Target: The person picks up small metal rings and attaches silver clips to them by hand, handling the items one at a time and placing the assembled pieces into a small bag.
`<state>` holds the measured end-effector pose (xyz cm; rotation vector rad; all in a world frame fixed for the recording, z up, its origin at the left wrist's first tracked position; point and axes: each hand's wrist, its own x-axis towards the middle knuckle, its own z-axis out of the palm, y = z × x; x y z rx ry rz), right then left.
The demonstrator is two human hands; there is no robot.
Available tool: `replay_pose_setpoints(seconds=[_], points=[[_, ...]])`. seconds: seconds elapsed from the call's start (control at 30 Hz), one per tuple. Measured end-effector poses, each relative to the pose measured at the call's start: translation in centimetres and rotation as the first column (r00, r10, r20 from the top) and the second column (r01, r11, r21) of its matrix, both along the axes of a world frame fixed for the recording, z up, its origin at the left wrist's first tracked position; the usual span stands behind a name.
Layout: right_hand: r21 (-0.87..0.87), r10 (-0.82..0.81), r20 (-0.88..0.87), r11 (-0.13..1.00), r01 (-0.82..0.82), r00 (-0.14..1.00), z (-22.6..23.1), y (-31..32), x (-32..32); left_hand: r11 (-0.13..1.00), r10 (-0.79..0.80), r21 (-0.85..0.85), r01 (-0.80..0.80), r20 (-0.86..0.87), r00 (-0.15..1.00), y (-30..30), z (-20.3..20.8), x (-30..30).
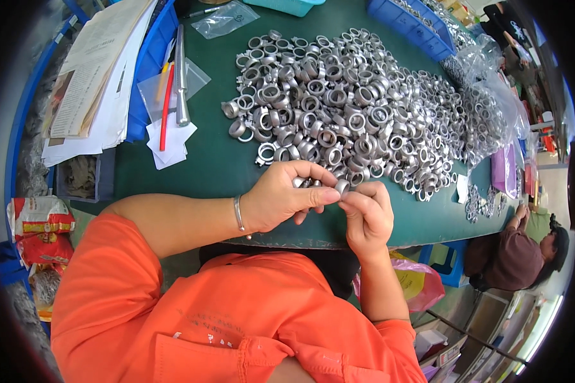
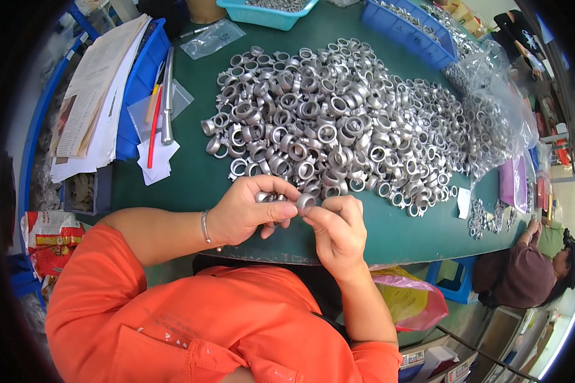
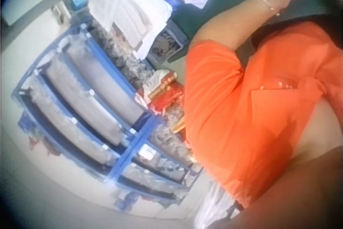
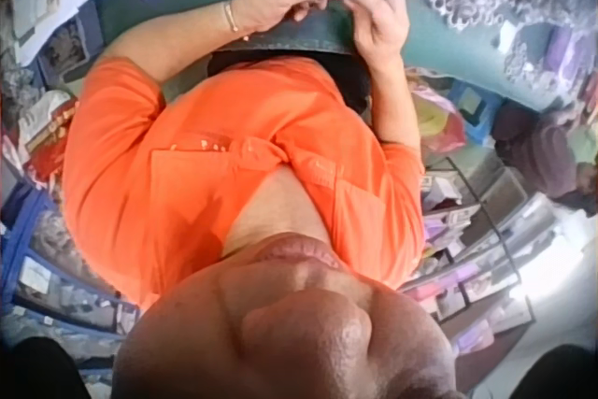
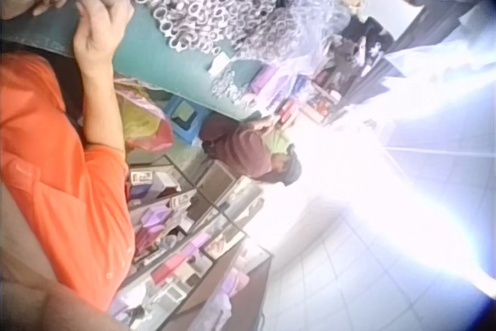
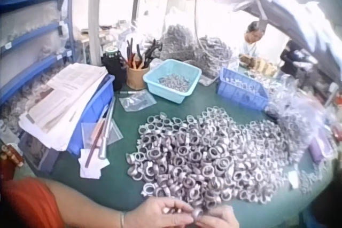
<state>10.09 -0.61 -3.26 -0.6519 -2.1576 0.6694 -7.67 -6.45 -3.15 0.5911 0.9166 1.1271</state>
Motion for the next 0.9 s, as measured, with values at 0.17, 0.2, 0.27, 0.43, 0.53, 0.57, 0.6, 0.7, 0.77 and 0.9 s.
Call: replay_pose_setpoints(seconds=[0.17,0.2,0.27,0.43,0.53,0.57,0.6,0.7,0.77,0.9], points=[[-0.101,0.084,-0.046,0.991,-0.088,0.995,-0.5,-1.0,0.6,0.801,0.209,0.591,0.089,-0.417,0.885,0.0,-1.1,0.2],[-0.383,0.012,-0.247,0.917,-0.109,0.969,-0.8,-1.7,0.4,0.799,0.203,0.593,0.102,-0.425,0.882,-0.1,-1.0,0.3],[-0.635,-0.055,-0.449,0.721,-0.275,0.892,-1.5,-2.0,0.8,0.775,0.209,0.618,0.133,-0.448,0.869,-0.1,-1.0,0.4],[-0.412,0.065,-0.496,0.86,-0.301,0.866,-1.6,-1.9,0.1,0.798,0.223,0.591,0.117,-0.47,0.854,-0.2,-0.9,0.5],[-0.391,0.053,-0.483,0.88,-0.269,0.874,-1.9,-1.9,0.3,0.808,0.196,0.58,0.106,-0.434,0.879,-0.3,-0.7,0.3],[-0.365,0.067,-0.458,0.895,-0.256,0.886,-1.9,-1.8,0.4,0.808,0.196,0.579,0.106,-0.433,0.88,-0.3,-0.6,0.3],[-0.338,0.079,-0.433,0.909,-0.243,0.898,-1.9,-1.8,0.4,0.807,0.19,0.579,0.116,-0.441,0.877,-0.3,-0.6,0.3],[-0.315,0.021,-0.426,0.934,-0.17,0.905,-1.9,-2.1,0.2,0.8,0.19,0.587,0.129,-0.451,0.872,-0.2,-0.7,0.3],[-0.218,0.002,-0.332,0.973,-0.079,0.943,-1.7,-1.9,0.3,0.794,0.197,0.594,0.13,-0.454,0.869,-0.2,-0.9,0.3],[0.159,-0.131,-0.084,0.977,0.143,0.988,0.0,-2.2,0.0,0.839,0.171,0.527,0.136,-0.492,0.854,-0.5,-0.7,0.5]])
